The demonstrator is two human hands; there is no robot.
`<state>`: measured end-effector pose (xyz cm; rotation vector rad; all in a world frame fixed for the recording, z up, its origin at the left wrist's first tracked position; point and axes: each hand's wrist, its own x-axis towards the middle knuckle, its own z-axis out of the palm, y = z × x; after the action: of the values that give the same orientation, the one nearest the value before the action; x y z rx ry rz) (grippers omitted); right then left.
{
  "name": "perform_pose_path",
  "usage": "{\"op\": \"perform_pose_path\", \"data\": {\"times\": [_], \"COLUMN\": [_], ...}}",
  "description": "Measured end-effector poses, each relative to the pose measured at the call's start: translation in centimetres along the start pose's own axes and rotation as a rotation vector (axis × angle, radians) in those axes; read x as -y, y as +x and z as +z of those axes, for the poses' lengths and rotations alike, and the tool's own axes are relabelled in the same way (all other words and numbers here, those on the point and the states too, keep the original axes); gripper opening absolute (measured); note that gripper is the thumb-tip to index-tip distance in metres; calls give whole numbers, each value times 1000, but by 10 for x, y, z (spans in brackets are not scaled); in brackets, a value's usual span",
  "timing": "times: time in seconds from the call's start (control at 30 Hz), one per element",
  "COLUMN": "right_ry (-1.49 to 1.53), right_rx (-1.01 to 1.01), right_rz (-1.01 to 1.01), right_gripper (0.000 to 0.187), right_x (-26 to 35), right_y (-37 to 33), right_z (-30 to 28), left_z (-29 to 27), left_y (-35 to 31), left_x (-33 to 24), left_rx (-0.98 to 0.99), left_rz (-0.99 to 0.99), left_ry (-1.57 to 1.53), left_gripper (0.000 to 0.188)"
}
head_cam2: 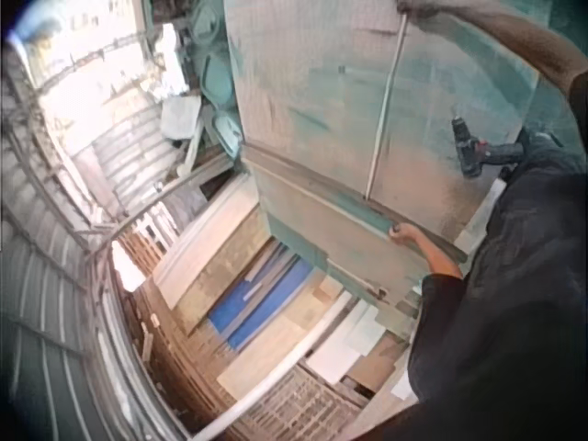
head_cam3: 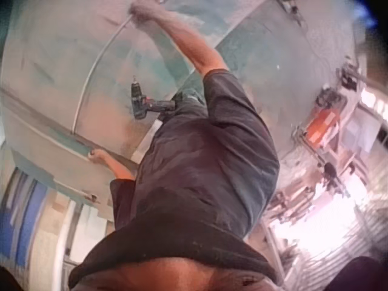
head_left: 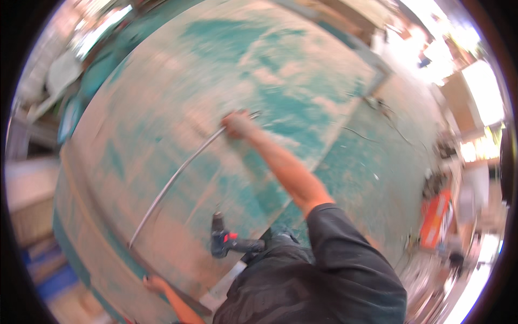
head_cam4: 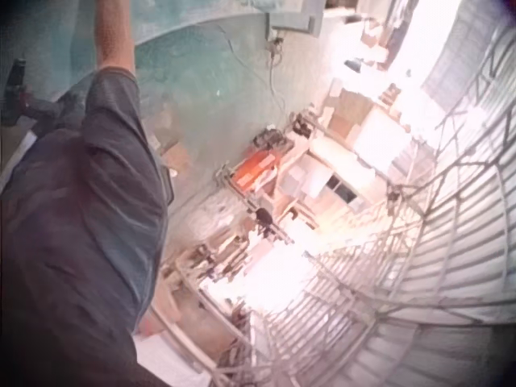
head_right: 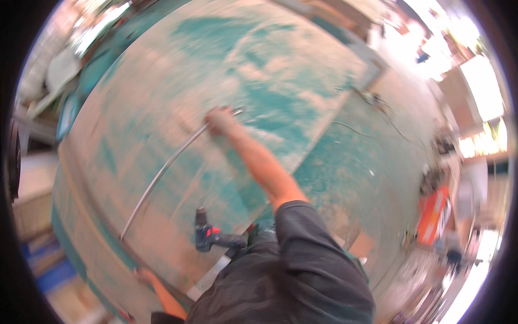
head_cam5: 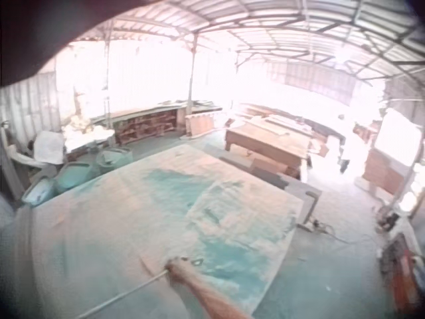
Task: The person uses a power drill to drive screws into a wooden strip on a large panel and measures dimensions with a tape measure.
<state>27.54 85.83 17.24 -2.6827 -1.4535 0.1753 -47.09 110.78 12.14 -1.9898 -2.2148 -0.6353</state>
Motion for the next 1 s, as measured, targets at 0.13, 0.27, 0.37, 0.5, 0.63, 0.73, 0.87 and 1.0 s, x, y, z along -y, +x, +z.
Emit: {"op": "perform_pose_path", "data": {"times": [0.13, 0.27, 0.37, 0.5, 0.63, 0.73, 0.87, 1.0], "right_ry": [305, 491, 672, 800, 982, 1065, 1247, 1430], "right_rx": [102, 127, 43, -40, -272, -326, -264, -356], "right_rz": [215, 509, 778, 1028, 1182, 1353, 1467, 1566], "right_gripper": [20, 24, 25, 24, 24, 27, 30, 29], "right_x": [2, 6, 15, 62, 127, 194, 262, 314], "right_y": [-112, -290, -444, -624, -784, -863, -932, -946], "right_z": [-19, -58, -59, -61, -12, 42, 93, 150], "left_z": [7, 3, 8, -7, -45, -75, -123, -157], "left_y": [-4, -29, -81, -171, -269, -335, -389, -433], "left_x": [-2, -46, -118, -199, -253, -281, -298, -317], "left_rx": [84, 204, 314, 442, 544, 612, 628, 636], "left_rz": [-44, -97, 166, 562, 888, 1100, 1191, 1248], "left_ry": [74, 71, -35, -235, -401, -475, -562, -610], "left_gripper": [32, 36, 36, 36, 36, 36, 36, 36]}}
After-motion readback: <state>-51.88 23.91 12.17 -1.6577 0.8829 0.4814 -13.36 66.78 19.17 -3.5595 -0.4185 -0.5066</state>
